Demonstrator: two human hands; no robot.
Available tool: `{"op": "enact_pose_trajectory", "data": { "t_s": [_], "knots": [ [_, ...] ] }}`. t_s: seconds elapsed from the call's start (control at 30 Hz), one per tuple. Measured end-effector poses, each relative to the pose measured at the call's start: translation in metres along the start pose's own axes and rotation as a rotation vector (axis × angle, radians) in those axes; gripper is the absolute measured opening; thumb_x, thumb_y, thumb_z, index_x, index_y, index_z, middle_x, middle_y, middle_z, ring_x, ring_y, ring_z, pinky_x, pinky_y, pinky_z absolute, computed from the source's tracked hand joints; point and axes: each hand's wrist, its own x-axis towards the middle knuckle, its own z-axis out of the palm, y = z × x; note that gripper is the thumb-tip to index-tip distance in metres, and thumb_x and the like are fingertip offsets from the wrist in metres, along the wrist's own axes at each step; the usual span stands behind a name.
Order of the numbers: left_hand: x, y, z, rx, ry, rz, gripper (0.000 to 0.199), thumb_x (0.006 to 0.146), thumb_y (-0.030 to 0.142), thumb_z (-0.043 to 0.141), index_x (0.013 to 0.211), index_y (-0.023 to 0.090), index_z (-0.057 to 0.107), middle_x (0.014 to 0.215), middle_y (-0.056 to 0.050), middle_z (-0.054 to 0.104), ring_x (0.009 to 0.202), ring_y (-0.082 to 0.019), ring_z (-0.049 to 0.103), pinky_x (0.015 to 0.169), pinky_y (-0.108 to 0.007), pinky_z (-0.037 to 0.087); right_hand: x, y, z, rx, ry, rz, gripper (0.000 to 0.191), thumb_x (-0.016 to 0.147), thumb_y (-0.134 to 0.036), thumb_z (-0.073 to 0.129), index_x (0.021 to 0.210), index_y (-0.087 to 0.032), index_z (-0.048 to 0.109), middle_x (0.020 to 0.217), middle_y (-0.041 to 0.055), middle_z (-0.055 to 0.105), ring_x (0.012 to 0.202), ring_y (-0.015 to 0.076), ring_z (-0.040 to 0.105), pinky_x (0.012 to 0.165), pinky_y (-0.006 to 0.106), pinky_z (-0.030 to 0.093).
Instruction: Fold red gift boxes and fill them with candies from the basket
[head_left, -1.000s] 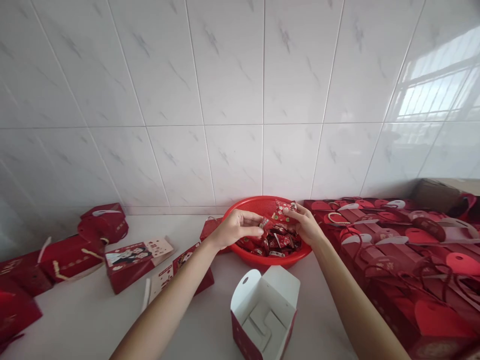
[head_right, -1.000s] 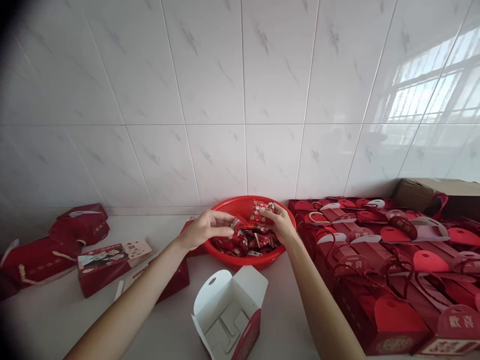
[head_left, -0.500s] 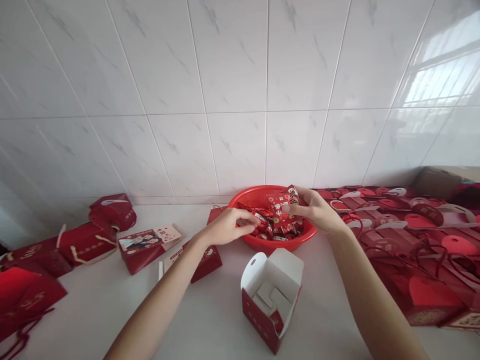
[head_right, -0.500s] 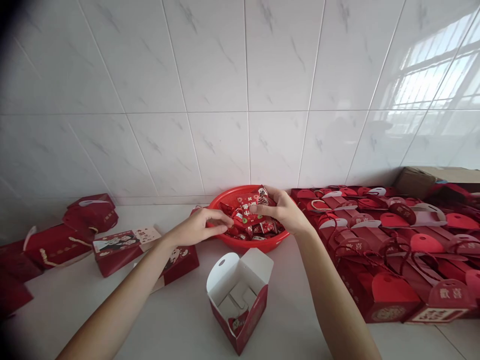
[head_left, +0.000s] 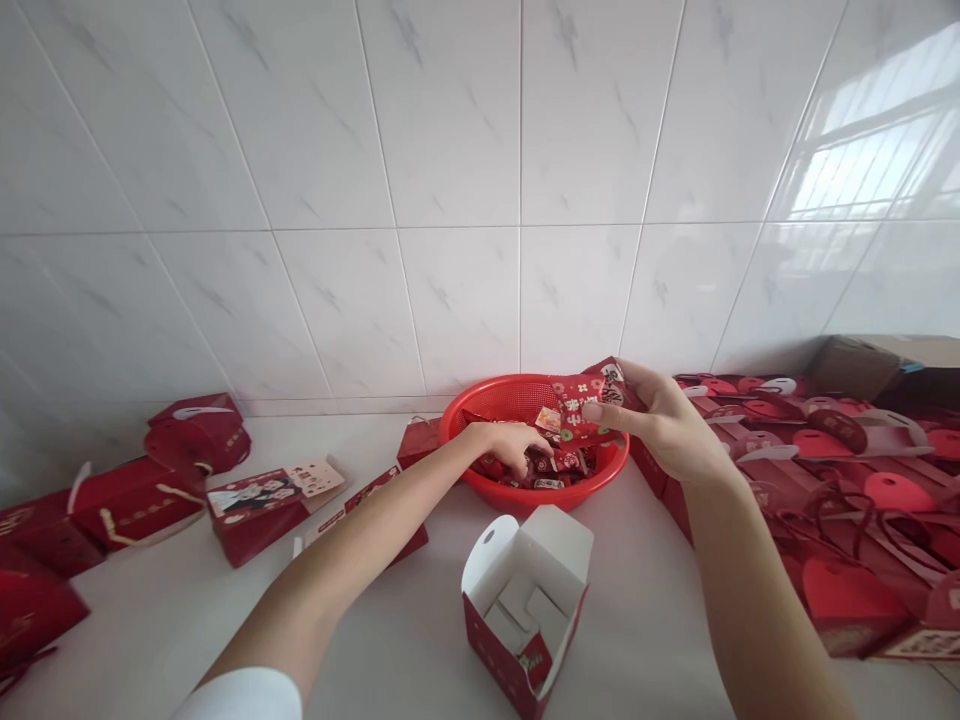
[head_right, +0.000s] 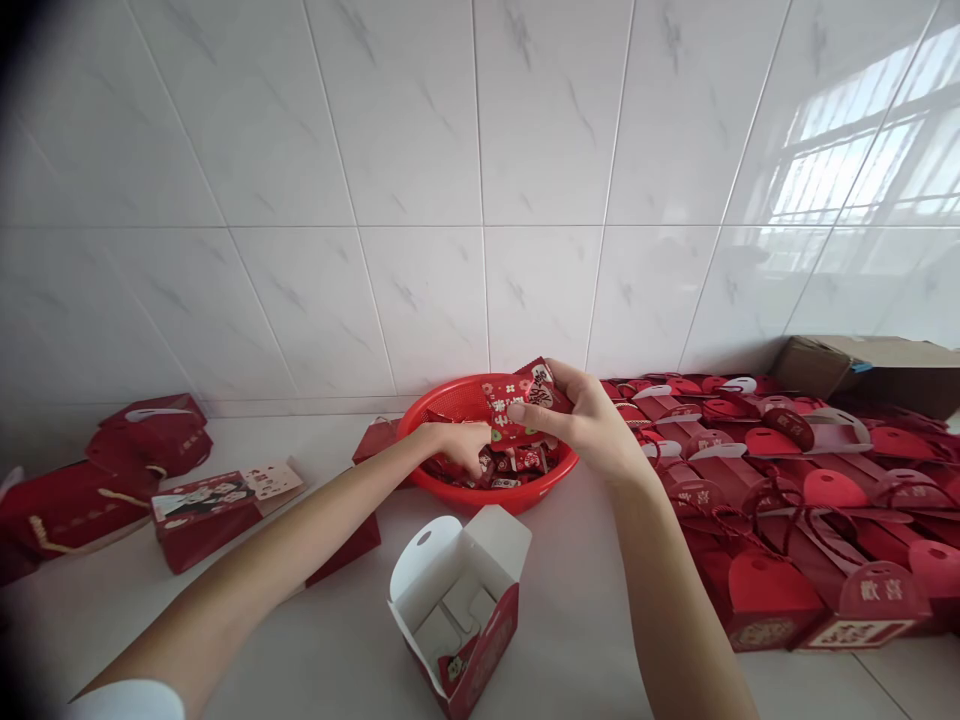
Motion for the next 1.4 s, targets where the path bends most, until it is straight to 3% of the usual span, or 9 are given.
{"op": "enact_pose_trajectory", "data": {
  "t_s": [0.17,0.27,0.37,0.53,0.73,0.93,1.07,1.17,1.4],
  "knots": [
    [-0.004,-0.007,0.001,-0.089,-0.034,0.020,0.033,0.039,0.010,0.081,0.069,0.023,0.075,0.078,0.001,0.073,0.071,-0.022,0.067,0.057,-0.025,0.048,0.000,-0.002,0.001,0.028,-0.001,0.027,0.034,0.061,-0.034,0.090,0.083,-0.022,0.068,0.071,0.0000,0.068,0.070,0.0203,0.064,0.060,0.029,0.051],
    [-0.008,-0.012,0.002,-0.160,0.033,0.033,0.014,0.054,0.018,0.080,0.062,0.021,0.069,0.064,0.003,0.066,0.064,-0.018,0.062,0.059,-0.025,0.046,0.000,-0.003,0.001,-0.004,-0.015,0.015,0.032,0.062,-0.033,0.090,0.081,-0.021,0.067,0.072,-0.0003,0.067,0.067,0.0180,0.062,0.058,0.027,0.049],
    [-0.011,-0.017,0.003,-0.203,0.157,0.021,0.029,0.071,0.036,0.074,0.056,0.019,0.056,0.055,0.003,0.053,0.057,-0.015,0.054,0.058,-0.026,0.042,0.001,-0.003,0.000,-0.047,-0.031,0.000,0.032,0.063,-0.035,0.089,0.081,-0.020,0.066,0.072,-0.0002,0.066,0.067,0.0172,0.060,0.057,0.026,0.048],
    [-0.027,-0.009,0.004,-0.329,0.286,0.036,0.045,0.081,0.058,0.061,0.063,0.019,0.046,0.063,0.003,0.051,0.064,-0.015,0.054,0.060,-0.026,0.043,0.002,-0.003,-0.003,-0.103,-0.047,-0.008,0.030,0.068,-0.036,0.085,0.080,-0.020,0.062,0.072,-0.0009,0.063,0.064,0.0145,0.056,0.054,0.025,0.045],
    [-0.075,0.025,0.001,-0.616,0.296,0.110,0.040,0.082,0.053,0.069,0.071,0.016,0.058,0.067,0.004,0.051,0.062,-0.010,0.047,0.060,-0.024,0.041,0.002,-0.003,-0.001,-0.136,-0.110,0.018,0.029,0.072,-0.033,0.082,0.084,-0.018,0.060,0.075,-0.0001,0.063,0.064,0.0139,0.055,0.055,0.026,0.045],
    [-0.125,0.055,0.005,-0.588,0.082,0.150,0.028,0.088,0.041,0.067,0.083,0.014,0.070,0.081,-0.003,0.065,0.076,-0.015,0.059,0.073,-0.028,0.048,-0.002,-0.006,0.007,-0.164,-0.164,0.019,0.031,0.071,-0.034,0.083,0.084,-0.017,0.061,0.076,-0.0001,0.063,0.065,0.0132,0.056,0.057,0.025,0.046],
    [-0.151,0.069,0.015,-0.313,0.132,0.079,0.025,0.091,0.040,0.063,0.104,0.023,0.074,0.116,-0.006,0.064,0.104,-0.019,0.061,0.094,-0.031,0.046,-0.006,-0.008,0.014,-0.224,-0.238,0.059,0.035,0.070,-0.039,0.084,0.086,-0.017,0.060,0.077,-0.0001,0.063,0.066,0.0139,0.056,0.059,0.026,0.047],
    [-0.168,0.077,0.020,-0.204,0.104,-0.079,0.026,0.091,0.045,0.060,0.103,0.027,0.076,0.133,-0.004,0.057,0.113,-0.021,0.059,0.093,-0.029,0.045,-0.008,-0.009,0.018,-0.311,-0.293,0.055,0.036,0.071,-0.040,0.083,0.089,-0.017,0.061,0.078,-0.0003,0.063,0.068,0.0144,0.056,0.060,0.026,0.046],
    [-0.184,0.077,0.021,-0.083,-0.184,-0.248,0.055,0.079,0.048,0.070,0.128,0.024,0.067,0.104,-0.004,0.071,0.092,-0.021,0.066,0.073,-0.024,0.046,-0.017,-0.012,0.034,-0.528,-0.566,0.046,0.031,0.076,-0.041,0.077,0.088,-0.019,0.060,0.076,-0.0026,0.057,0.069,0.0140,0.052,0.059,0.026,0.040]
  ]
}}
